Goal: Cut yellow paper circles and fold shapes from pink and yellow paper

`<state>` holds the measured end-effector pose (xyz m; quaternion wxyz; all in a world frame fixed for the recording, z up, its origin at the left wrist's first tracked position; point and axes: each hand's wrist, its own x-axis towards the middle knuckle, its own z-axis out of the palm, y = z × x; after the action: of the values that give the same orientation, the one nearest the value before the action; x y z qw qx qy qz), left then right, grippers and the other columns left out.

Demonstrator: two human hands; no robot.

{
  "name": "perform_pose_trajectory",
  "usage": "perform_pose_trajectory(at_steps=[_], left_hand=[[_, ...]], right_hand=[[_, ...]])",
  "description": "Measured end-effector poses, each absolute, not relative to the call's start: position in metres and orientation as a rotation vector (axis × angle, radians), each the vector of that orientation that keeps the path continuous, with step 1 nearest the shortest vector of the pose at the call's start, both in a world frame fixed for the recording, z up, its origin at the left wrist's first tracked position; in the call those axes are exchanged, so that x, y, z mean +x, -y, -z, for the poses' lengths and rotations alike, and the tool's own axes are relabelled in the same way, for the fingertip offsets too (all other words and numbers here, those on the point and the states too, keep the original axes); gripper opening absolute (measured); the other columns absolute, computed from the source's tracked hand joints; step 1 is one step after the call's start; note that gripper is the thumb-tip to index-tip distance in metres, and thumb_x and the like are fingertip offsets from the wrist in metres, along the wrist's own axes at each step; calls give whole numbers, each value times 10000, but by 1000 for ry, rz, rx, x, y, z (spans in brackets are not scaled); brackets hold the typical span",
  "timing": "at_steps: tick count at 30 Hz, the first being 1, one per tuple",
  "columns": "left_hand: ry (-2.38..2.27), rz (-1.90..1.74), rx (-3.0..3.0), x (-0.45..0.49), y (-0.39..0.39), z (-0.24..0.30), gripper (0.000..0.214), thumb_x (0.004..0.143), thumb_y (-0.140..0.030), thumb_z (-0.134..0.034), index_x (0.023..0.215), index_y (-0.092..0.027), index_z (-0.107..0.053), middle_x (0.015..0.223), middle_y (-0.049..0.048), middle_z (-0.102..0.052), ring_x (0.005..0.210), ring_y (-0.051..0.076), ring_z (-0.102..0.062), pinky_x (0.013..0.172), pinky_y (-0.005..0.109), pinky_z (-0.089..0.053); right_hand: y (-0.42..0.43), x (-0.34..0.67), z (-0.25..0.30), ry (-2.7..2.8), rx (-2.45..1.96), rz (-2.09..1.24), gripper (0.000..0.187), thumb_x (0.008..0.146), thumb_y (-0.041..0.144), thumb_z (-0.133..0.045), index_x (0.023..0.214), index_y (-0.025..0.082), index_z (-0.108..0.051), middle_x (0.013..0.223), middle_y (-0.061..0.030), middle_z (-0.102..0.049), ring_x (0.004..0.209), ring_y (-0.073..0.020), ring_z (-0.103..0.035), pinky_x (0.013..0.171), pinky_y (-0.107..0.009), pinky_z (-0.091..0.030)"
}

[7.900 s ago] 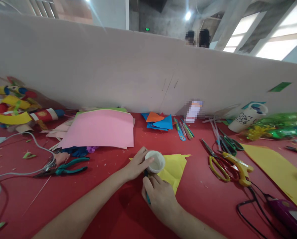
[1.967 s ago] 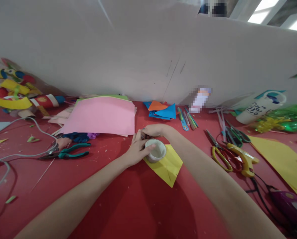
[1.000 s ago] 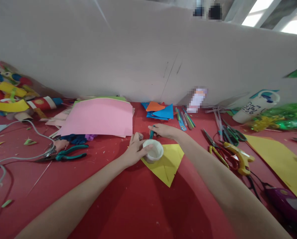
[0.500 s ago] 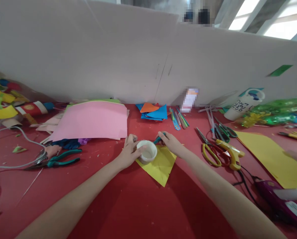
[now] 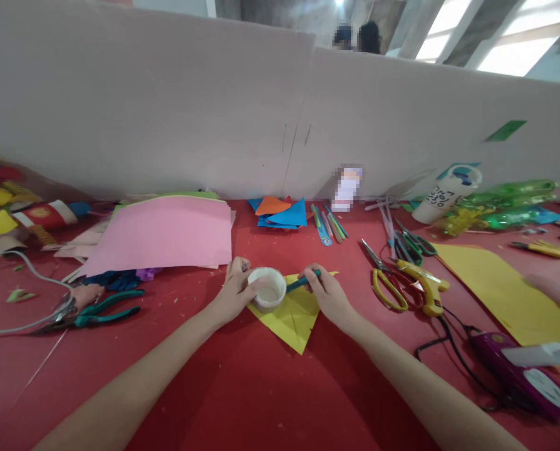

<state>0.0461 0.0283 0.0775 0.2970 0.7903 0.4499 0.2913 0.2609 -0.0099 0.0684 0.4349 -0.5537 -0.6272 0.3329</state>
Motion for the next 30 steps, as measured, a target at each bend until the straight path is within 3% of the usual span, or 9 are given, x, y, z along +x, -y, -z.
perform_pose_trajectory(at_steps=[10, 14, 19, 23, 30], left_hand=[[-1161, -811, 2108, 45, -30, -76, 369, 843, -461, -348, 686, -174, -518, 848, 24, -318, 876, 212, -343, 847, 375, -326], [-1142, -841, 2022, 45, -29, -78, 326, 813, -454, -420, 672, -180, -526, 836, 16, -325, 875, 209, -342, 858, 364, -309], [-1105, -1030, 1497, 45, -31, -76, 207, 689, -386, -606, 659, -196, -529, 790, -10, -400, 850, 191, -370, 868, 320, -289], [-1102, -1113, 1225, 43, -38, -70, 163, 702, -358, -538, 721, -201, -498, 726, -26, -456, 741, 169, -430, 737, 299, -362], [-1051, -1206, 826, 27, -52, -76, 148, 673, -325, -500, 639, -183, -524, 620, -4, -561, 618, 162, -545, 626, 286, -444]], right_hand=[[29, 261, -73, 1697, -1322, -674, 275, 904, 374, -344, 787, 191, -512, 640, 3, -502, 581, -142, -486, 540, -236, -378], [32, 260, -70, 1651, -1319, -733, 257, 887, 371, -386, 779, 190, -534, 631, 9, -504, 576, -139, -482, 541, -234, -371], [22, 262, -62, 1068, -1256, -917, 286, 808, 450, -524, 725, 184, -587, 568, 27, -509, 544, -122, -467, 525, -223, -364], [7, 273, -57, 535, -1072, -1017, 319, 730, 498, -593, 653, 192, -547, 511, 58, -457, 482, -97, -412, 486, -212, -371], [2, 281, -56, 470, -1001, -1072, 327, 683, 494, -642, 659, 178, -561, 516, 61, -440, 475, -80, -409, 457, -192, -383]])
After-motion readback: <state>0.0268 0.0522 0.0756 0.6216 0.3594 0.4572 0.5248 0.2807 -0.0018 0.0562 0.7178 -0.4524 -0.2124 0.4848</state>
